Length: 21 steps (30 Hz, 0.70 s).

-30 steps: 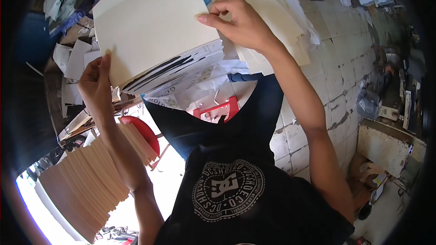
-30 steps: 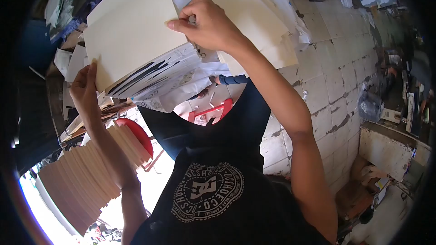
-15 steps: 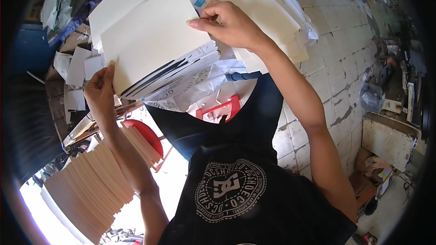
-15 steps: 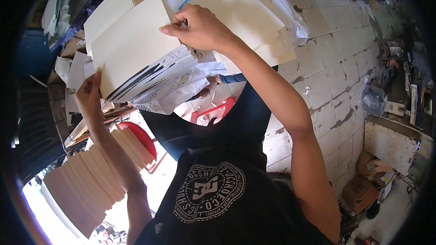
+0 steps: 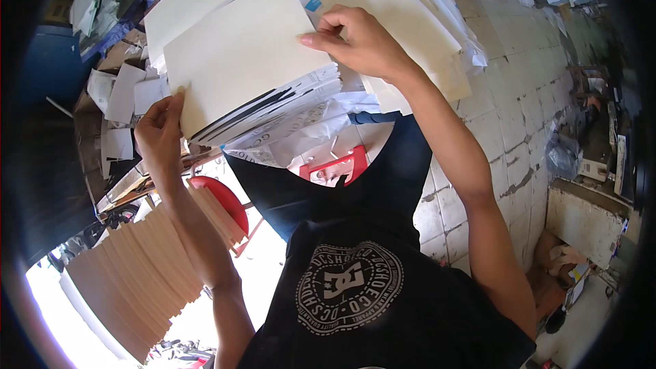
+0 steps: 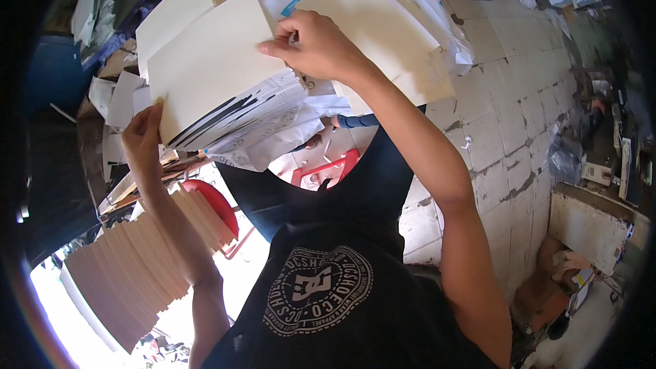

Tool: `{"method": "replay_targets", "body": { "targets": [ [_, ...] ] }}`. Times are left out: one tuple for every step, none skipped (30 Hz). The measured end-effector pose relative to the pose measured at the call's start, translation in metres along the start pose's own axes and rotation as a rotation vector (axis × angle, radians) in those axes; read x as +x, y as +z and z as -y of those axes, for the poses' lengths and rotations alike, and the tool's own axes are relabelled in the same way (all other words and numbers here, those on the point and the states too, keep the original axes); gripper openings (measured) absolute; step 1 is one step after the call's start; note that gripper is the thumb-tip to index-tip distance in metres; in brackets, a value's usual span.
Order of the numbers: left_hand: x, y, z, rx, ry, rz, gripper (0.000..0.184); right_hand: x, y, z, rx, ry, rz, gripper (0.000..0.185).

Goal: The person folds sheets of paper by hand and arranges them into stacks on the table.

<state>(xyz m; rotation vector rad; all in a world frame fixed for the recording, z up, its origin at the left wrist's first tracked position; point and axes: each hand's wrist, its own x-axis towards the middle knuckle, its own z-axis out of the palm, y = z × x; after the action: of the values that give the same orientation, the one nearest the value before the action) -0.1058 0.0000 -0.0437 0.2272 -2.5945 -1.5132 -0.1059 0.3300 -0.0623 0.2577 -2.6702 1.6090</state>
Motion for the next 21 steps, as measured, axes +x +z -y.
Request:
{"method": "replay_targets", "body": {
  "targets": [
    [-0.001, 0.0, -0.002, 0.0, -0.012, -0.004, 0.035, -0.001, 0.002, -0.004, -0.014, -0.033, -0.013, 0.038],
    [-0.001, 0.0, 0.0, -0.047, -0.007, 0.01, 0.035, -0.001, 0.002, -0.007, -0.026, -0.068, -0.026, 0.038],
    [-0.004, 0.002, -0.007, -0.035, -0.019, 0.003, 0.036, -0.001, 0.002, -0.005, -0.032, -0.055, -0.024, 0.037],
    [-0.004, 0.001, -0.006, -0.01, -0.008, 0.015, 0.037, -0.003, 0.001, -0.001, -0.039, -0.042, -0.02, 0.037],
    [-0.003, -0.001, -0.006, 0.016, 0.002, 0.027, 0.037, -0.003, 0.001, 0.0, -0.043, -0.03, -0.014, 0.036],
    [-0.005, 0.001, -0.009, -0.01, -0.002, 0.014, 0.038, -0.001, 0.004, -0.009, 0.003, -0.088, -0.054, 0.04],
    [-0.002, -0.002, -0.004, 0.032, -0.003, 0.02, 0.038, 0.0, 0.004, -0.011, 0.005, -0.094, -0.049, 0.04],
    [-0.003, -0.004, -0.004, 0.034, -0.004, 0.01, 0.038, 0.0, 0.005, -0.012, 0.009, -0.101, -0.043, 0.039],
    [-0.006, -0.001, -0.009, 0.036, -0.006, 0.001, 0.038, 0.0, 0.005, -0.012, 0.012, -0.108, -0.037, 0.039],
    [-0.007, 0.0, -0.01, 0.032, -0.003, -0.008, 0.038, 0.0, 0.005, -0.01, 0.016, -0.089, -0.026, 0.038],
    [-0.007, -0.001, -0.009, 0.027, 0.001, -0.017, 0.037, -0.001, 0.004, -0.006, 0.019, -0.07, -0.016, 0.038],
    [-0.004, -0.001, -0.002, 0.004, -0.002, -0.01, 0.035, -0.002, 0.004, -0.003, 0.02, -0.048, -0.007, 0.038],
    [-0.004, -0.002, -0.004, -0.019, -0.006, 0.001, 0.034, -0.001, 0.004, -0.001, 0.032, -0.037, -0.005, 0.038],
    [-0.004, -0.002, -0.004, -0.033, -0.018, 0.001, 0.034, -0.001, 0.004, 0.0, 0.041, -0.023, -0.005, 0.038],
    [-0.004, -0.002, -0.004, -0.048, -0.03, 0.004, 0.034, -0.002, 0.004, 0.001, 0.049, -0.005, -0.006, 0.038],
    [-0.005, -0.002, -0.004, -0.028, -0.019, -0.01, 0.033, -0.002, 0.004, 0.005, 0.075, 0.033, 0.007, 0.038],
    [-0.005, -0.003, -0.004, 0.017, -0.014, -0.026, 0.033, -0.002, 0.005, 0.006, 0.076, 0.042, 0.019, 0.038],
    [-0.005, -0.003, -0.006, 0.061, -0.009, -0.038, 0.033, -0.002, 0.004, 0.006, 0.074, 0.052, 0.029, 0.038],
    [-0.006, -0.003, -0.009, 0.103, -0.004, -0.049, 0.033, -0.002, 0.003, 0.005, 0.071, 0.065, 0.038, 0.038],
    [-0.008, -0.003, -0.015, 0.066, -0.044, -0.036, 0.031, -0.002, 0.003, 0.005, 0.061, 0.059, 0.037, 0.038],
    [-0.009, -0.002, -0.018, 0.042, -0.051, -0.024, 0.031, -0.002, 0.003, 0.004, 0.051, 0.053, 0.037, 0.037]
  ]
}}
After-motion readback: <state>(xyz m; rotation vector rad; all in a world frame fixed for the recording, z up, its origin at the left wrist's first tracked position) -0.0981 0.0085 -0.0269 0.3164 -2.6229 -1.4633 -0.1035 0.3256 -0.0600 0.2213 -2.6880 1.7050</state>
